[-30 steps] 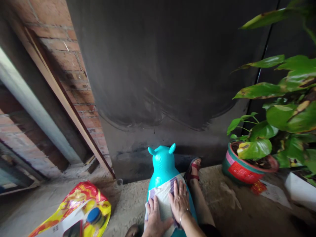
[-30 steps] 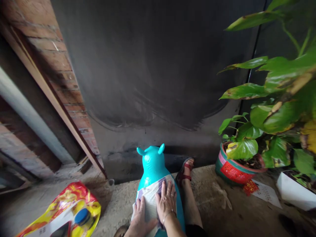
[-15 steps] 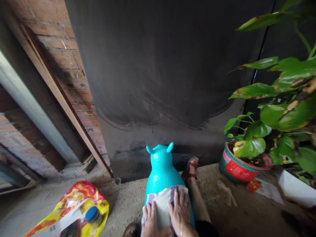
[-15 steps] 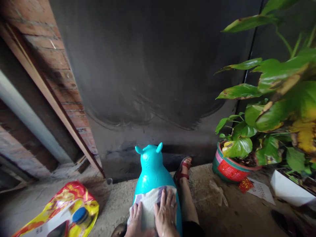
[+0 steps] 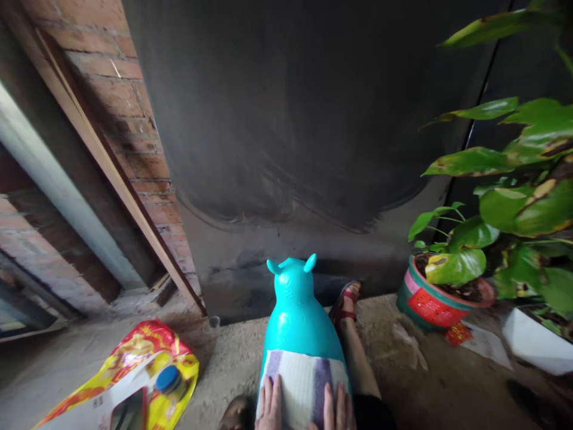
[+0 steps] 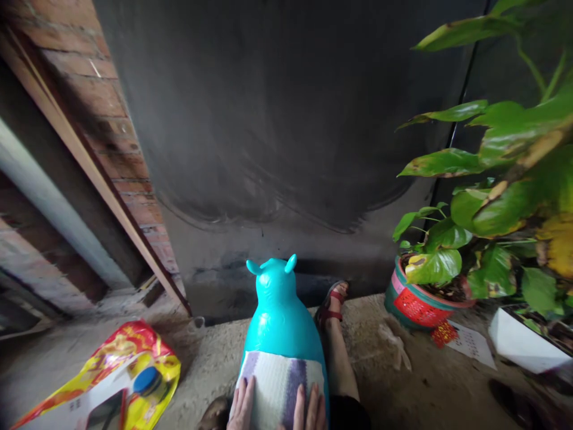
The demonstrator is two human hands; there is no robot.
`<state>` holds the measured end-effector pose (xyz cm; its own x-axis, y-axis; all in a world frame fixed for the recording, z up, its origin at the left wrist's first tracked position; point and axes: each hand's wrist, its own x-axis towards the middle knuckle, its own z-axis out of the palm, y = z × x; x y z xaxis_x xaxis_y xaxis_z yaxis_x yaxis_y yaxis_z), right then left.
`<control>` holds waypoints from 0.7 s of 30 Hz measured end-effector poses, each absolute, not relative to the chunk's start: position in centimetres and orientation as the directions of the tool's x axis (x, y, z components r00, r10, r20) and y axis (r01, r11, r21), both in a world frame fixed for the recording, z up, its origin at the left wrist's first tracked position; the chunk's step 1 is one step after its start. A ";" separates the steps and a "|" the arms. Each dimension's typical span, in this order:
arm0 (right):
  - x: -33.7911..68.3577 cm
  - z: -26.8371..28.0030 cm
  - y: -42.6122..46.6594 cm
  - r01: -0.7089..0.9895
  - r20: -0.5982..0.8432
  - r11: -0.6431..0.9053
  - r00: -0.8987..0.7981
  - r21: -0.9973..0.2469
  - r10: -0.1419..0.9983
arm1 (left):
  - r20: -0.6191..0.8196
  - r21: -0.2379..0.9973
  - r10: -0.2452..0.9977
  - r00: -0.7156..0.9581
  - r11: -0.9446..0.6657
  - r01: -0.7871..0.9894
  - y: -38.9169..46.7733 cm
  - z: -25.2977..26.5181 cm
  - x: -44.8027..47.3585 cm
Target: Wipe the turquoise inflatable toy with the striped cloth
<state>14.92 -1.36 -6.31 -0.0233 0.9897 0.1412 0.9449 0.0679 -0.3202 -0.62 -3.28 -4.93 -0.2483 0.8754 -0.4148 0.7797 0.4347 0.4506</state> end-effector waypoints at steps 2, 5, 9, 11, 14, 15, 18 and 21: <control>14.4 -5.5 0.3 0.952 0.110 0.044 -0.011 -0.304 0.994 | -0.423 0.436 0.874 -0.238 0.427 0.792 -2.2 -4.0 -0.4; 12.9 -3.0 4.3 0.964 -0.001 0.023 -0.025 -0.266 1.000 | -0.408 0.428 0.873 -0.268 0.441 0.789 0.1 -2.5 -0.3; 11.7 -0.7 7.2 0.962 -0.030 0.053 -0.063 -0.268 0.998 | -0.387 0.431 0.864 -0.323 0.479 0.765 1.6 -2.1 -0.5; 11.9 -1.1 6.4 0.962 -0.001 0.057 -0.060 -0.269 0.998 | -0.377 0.453 0.872 -0.311 0.467 0.760 1.0 -3.0 -0.7; 12.9 -3.3 3.6 0.965 0.048 0.059 -0.048 -0.257 0.998 | -0.367 0.493 0.891 -0.266 0.429 0.756 -1.1 -5.1 -0.9; 13.3 -4.1 2.6 0.966 0.054 0.057 -0.045 -0.252 0.998 | -0.372 0.497 0.889 -0.268 0.434 0.751 -1.9 -5.7 -0.9; 14.3 -5.7 0.2 0.970 0.034 0.052 -0.045 -0.239 0.998 | -0.383 0.489 0.872 -0.304 0.471 0.734 -3.6 -6.8 -0.7; 14.5 -5.7 0.0 0.973 0.014 0.042 -0.040 -0.227 0.999 | -0.384 0.484 0.874 -0.298 0.466 0.741 -3.6 -6.5 -0.3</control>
